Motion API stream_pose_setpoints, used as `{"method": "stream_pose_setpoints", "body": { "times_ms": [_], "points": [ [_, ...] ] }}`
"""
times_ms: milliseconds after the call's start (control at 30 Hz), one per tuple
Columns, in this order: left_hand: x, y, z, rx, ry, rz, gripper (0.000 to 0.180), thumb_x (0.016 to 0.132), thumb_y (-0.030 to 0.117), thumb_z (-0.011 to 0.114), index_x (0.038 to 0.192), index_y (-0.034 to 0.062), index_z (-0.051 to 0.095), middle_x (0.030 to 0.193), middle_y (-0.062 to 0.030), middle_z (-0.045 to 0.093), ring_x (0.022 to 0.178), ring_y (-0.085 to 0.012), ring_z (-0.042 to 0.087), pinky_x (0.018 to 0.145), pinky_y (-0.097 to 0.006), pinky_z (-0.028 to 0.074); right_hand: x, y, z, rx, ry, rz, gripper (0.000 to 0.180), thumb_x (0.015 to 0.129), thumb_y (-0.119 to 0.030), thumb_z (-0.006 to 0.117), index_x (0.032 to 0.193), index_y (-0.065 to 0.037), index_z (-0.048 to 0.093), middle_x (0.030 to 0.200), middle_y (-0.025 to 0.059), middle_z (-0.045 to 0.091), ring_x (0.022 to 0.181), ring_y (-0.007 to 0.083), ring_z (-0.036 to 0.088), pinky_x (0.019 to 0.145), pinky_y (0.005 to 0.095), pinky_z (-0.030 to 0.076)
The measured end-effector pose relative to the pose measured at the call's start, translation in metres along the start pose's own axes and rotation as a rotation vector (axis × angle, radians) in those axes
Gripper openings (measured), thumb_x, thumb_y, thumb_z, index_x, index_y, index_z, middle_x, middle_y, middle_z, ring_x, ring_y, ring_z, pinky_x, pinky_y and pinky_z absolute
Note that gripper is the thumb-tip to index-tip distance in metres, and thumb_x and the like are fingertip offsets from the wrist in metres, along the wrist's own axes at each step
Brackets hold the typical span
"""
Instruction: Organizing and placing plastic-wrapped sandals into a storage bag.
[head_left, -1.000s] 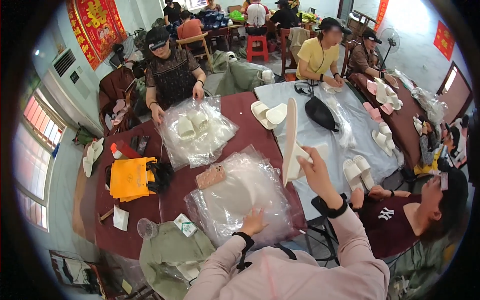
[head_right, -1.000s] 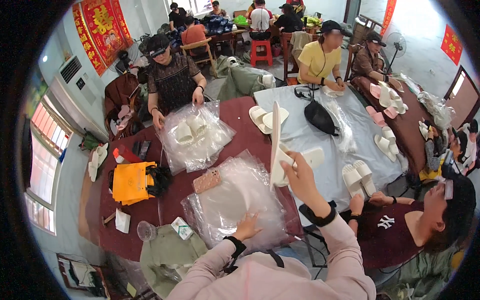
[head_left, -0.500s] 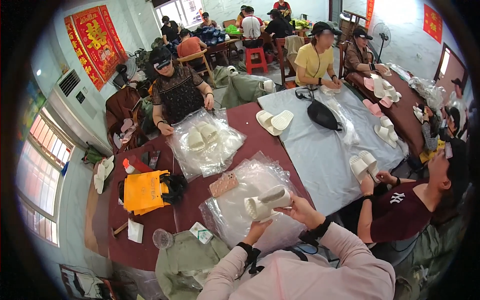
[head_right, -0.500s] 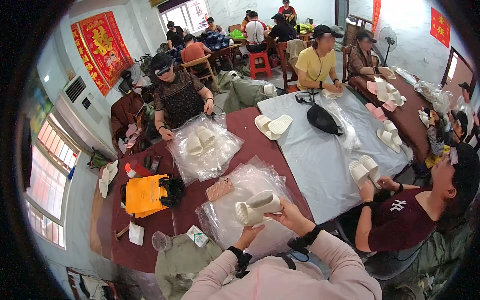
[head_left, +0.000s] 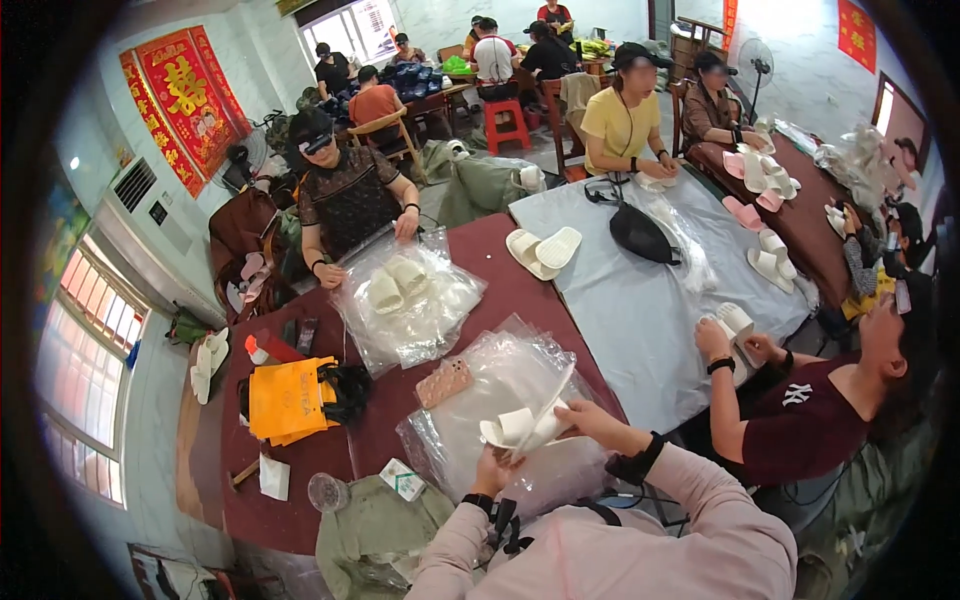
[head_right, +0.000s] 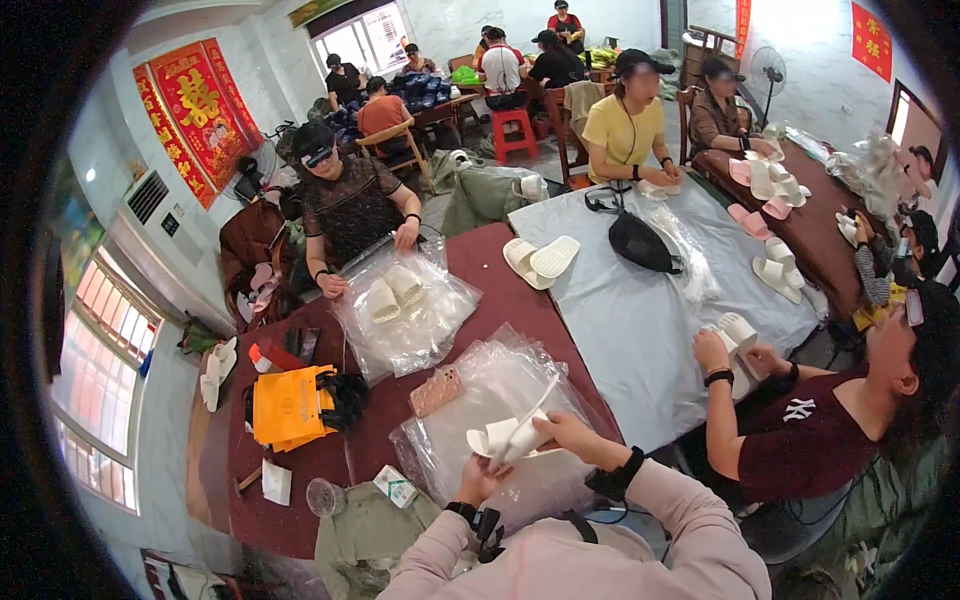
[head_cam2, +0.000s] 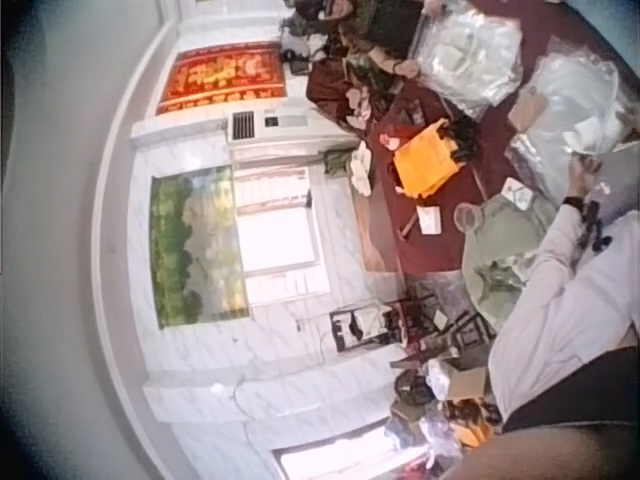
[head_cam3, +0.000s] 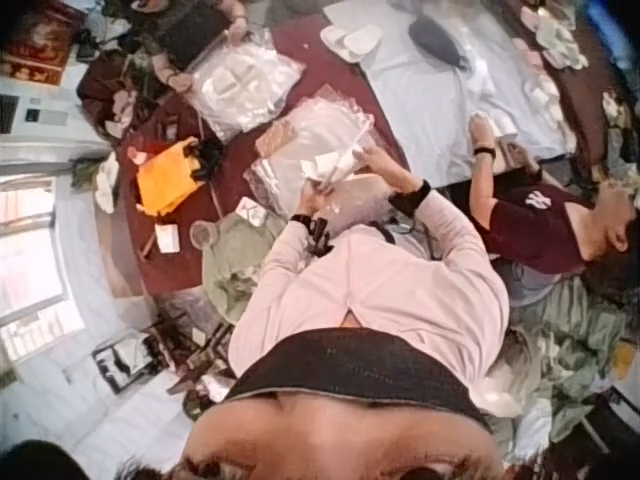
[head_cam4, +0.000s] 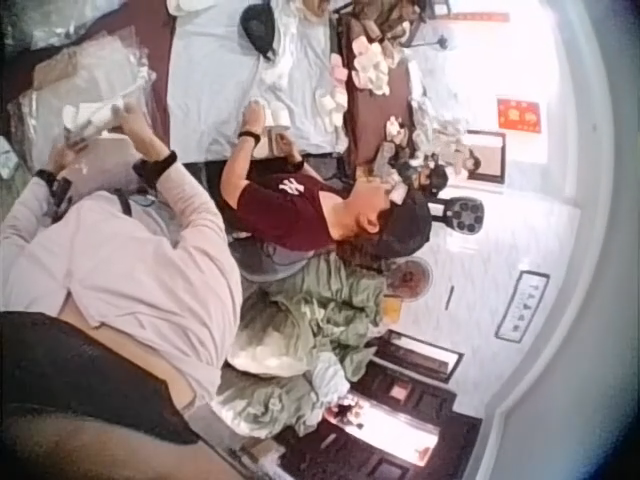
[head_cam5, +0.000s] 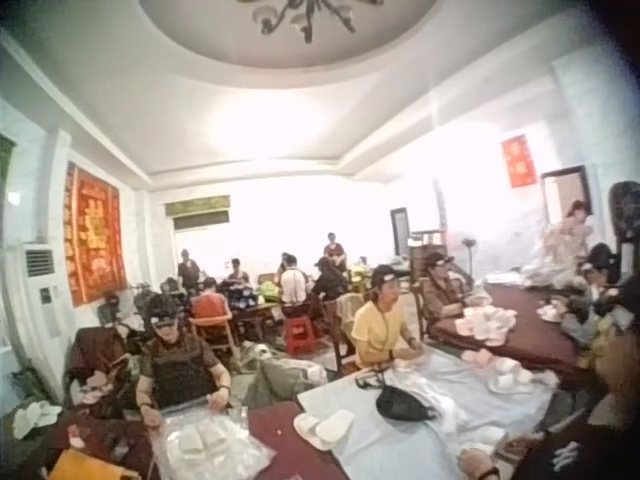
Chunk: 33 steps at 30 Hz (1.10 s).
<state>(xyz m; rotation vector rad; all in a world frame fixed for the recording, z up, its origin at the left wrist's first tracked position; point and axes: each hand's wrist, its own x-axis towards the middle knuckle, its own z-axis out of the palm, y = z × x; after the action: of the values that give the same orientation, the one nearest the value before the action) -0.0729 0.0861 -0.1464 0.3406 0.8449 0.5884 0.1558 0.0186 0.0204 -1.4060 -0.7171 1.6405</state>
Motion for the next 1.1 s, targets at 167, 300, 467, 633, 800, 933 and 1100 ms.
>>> {"method": "stream_pose_setpoints", "body": {
  "times_ms": [167, 300, 467, 633, 800, 933, 1100],
  "points": [
    [-0.012, 0.018, 0.010, -0.123, -0.168, -0.167, 0.066, 0.089, 0.053, 0.041, 0.126, -0.0008, 0.042, 0.119, -0.0120, 0.053, 0.105, -0.0279, 0.053, 0.092, -0.046, 0.041, 0.005, 0.017, -0.019, -0.327, -0.241, 0.007, 0.039, 0.092, -0.033, 0.050, 0.110, 0.002, 0.054, 0.097, 0.0071, 0.060, 0.088, 0.0148, 0.058, 0.078, 0.0274, 0.047],
    [-0.003, 0.012, 0.003, 0.549, -0.064, -0.273, 0.049, 0.091, 0.040, 0.048, 0.121, 0.0012, 0.048, 0.112, -0.0098, 0.057, 0.100, -0.0229, 0.057, 0.087, -0.037, 0.047, -0.001, 0.004, -0.004, -0.724, -0.244, -0.095, 0.036, 0.090, -0.029, 0.053, 0.106, 0.002, 0.056, 0.098, 0.0065, 0.061, 0.087, 0.0137, 0.056, 0.077, 0.0283, 0.046],
    [0.008, -0.009, -0.022, 0.286, -0.174, -0.137, 0.035, 0.092, 0.023, 0.051, 0.121, 0.0042, 0.046, 0.107, -0.0062, 0.058, 0.092, -0.0182, 0.059, 0.083, -0.032, 0.049, 0.003, 0.008, -0.004, -0.546, -0.257, -0.209, 0.036, 0.087, -0.030, 0.054, 0.106, 0.001, 0.057, 0.095, 0.0077, 0.061, 0.087, 0.0149, 0.056, 0.076, 0.0292, 0.045],
    [0.001, -0.010, 0.015, 0.097, -0.062, -0.053, 0.037, 0.092, 0.021, 0.051, 0.124, 0.0042, 0.041, 0.110, -0.0077, 0.056, 0.098, -0.0185, 0.057, 0.084, -0.035, 0.049, 0.026, 0.055, -0.028, -0.028, -0.105, 0.060, 0.046, 0.086, -0.032, 0.056, 0.120, -0.002, 0.053, 0.109, 0.0079, 0.059, 0.101, 0.0159, 0.054, 0.088, 0.0286, 0.042],
    [0.014, -0.028, -0.014, 0.175, -0.003, -0.014, 0.040, 0.092, 0.023, 0.051, 0.126, 0.0049, 0.038, 0.113, -0.0095, 0.054, 0.103, -0.0185, 0.054, 0.084, -0.036, 0.048, 0.025, 0.056, -0.002, -0.377, -0.079, 0.048, 0.054, 0.079, -0.032, 0.062, 0.122, -0.001, 0.051, 0.109, 0.0124, 0.060, 0.103, 0.0215, 0.055, 0.088, 0.0315, 0.043],
    [0.024, -0.027, 0.005, 0.172, -0.047, 0.055, 0.038, 0.092, 0.024, 0.051, 0.124, 0.0049, 0.041, 0.111, -0.0081, 0.055, 0.100, -0.0195, 0.055, 0.085, -0.035, 0.047, 0.056, 0.099, -0.017, -0.435, 0.061, -0.142, 0.046, 0.076, -0.029, 0.064, 0.113, -0.001, 0.057, 0.106, 0.0129, 0.061, 0.097, 0.0203, 0.057, 0.084, 0.0316, 0.044],
    [0.020, -0.024, -0.001, 0.131, 0.013, 0.068, 0.037, 0.093, 0.024, 0.050, 0.122, 0.0022, 0.042, 0.111, -0.0089, 0.056, 0.095, -0.0186, 0.058, 0.084, -0.034, 0.048, 0.052, 0.090, -0.029, -0.227, 0.236, 0.007, 0.038, 0.073, -0.014, 0.065, 0.107, 0.002, 0.058, 0.102, 0.0124, 0.062, 0.096, 0.0206, 0.057, 0.084, 0.0299, 0.044]
  ]
}}
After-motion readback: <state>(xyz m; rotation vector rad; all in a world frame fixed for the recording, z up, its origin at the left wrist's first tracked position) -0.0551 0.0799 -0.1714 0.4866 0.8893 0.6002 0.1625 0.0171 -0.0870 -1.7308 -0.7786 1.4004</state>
